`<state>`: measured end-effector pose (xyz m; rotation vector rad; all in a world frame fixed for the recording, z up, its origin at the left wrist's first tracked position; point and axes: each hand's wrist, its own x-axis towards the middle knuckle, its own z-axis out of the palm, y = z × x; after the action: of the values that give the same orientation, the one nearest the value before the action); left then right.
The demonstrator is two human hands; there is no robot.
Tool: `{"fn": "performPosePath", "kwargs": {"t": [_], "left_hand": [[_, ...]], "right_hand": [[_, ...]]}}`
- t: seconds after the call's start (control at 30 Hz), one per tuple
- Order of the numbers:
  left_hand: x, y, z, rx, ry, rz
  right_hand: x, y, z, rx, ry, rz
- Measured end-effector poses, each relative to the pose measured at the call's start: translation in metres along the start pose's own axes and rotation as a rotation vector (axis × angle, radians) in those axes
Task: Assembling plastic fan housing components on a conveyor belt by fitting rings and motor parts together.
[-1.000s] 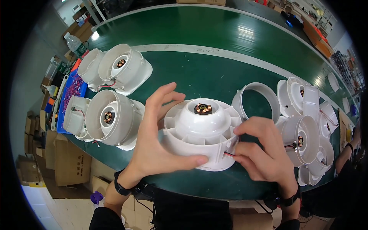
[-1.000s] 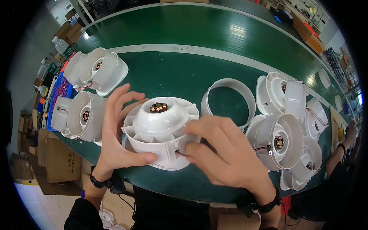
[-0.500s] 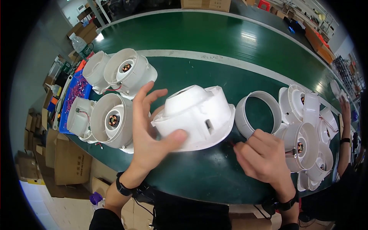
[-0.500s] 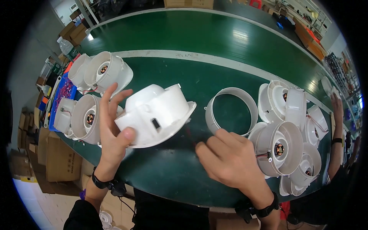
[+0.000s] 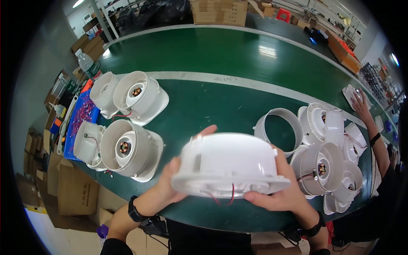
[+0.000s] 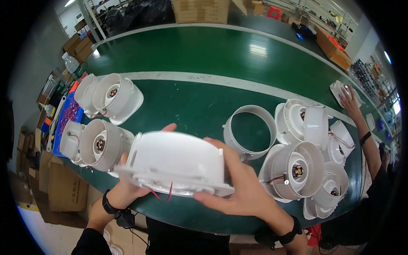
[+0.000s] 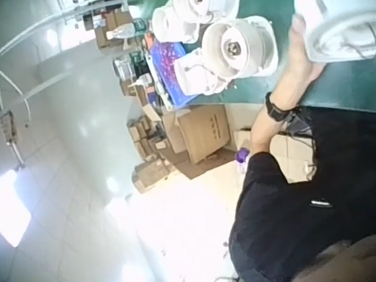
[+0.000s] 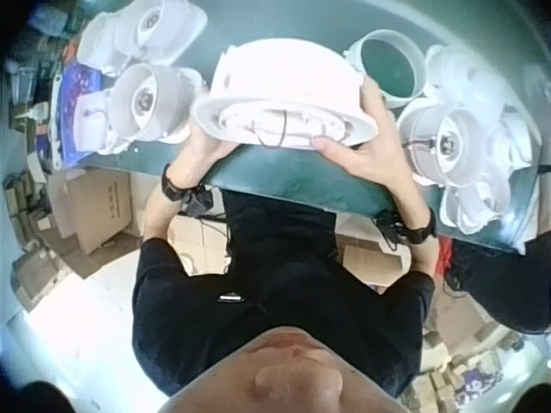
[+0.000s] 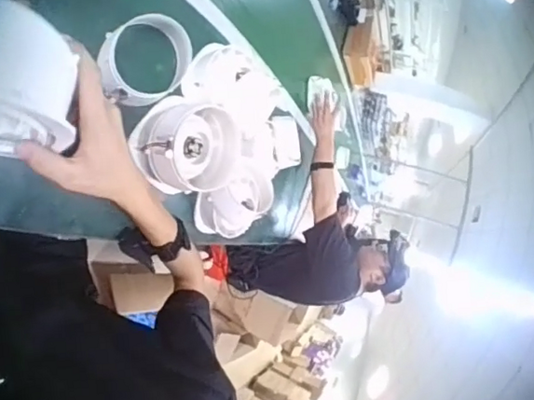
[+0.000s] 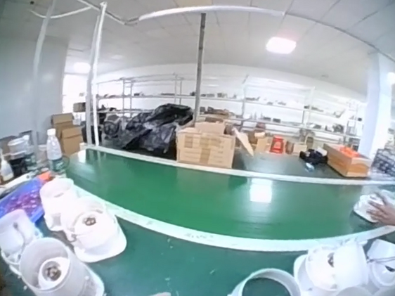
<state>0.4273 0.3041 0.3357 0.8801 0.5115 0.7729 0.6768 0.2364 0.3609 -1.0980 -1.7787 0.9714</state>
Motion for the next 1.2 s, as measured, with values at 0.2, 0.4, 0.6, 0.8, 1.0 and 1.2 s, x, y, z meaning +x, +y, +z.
{"fn": "performPosePath", "kwargs": {"t": [0.2,0.4,0.6,0.8,1.0,1.2], "left_hand": [[0.005,0.009,0.012,0.134,0.002,0.274],[0.007,0.007,-0.001,0.784,0.244,0.723],[0.006,0.013,-0.017,1.348,0.112,0.869],[0.003,0.009,-0.005,1.317,0.092,0.845],[-0.004,0.005,-0.004,1.274,0.151,0.553],[-0.003,-0.005,-0.006,1.333,0.147,0.408]], "right_hand": [[0.007,0.016,0.001,-0.435,0.184,-0.18],[0.009,0.024,-0.003,-0.422,0.379,-0.287],[0.005,0.026,0.013,-0.152,0.365,-0.133],[0.002,0.018,0.019,0.047,0.121,0.133],[0.004,0.022,0.027,-0.04,0.058,0.13],[0.001,0.024,0.029,-0.238,0.015,0.091]]}}
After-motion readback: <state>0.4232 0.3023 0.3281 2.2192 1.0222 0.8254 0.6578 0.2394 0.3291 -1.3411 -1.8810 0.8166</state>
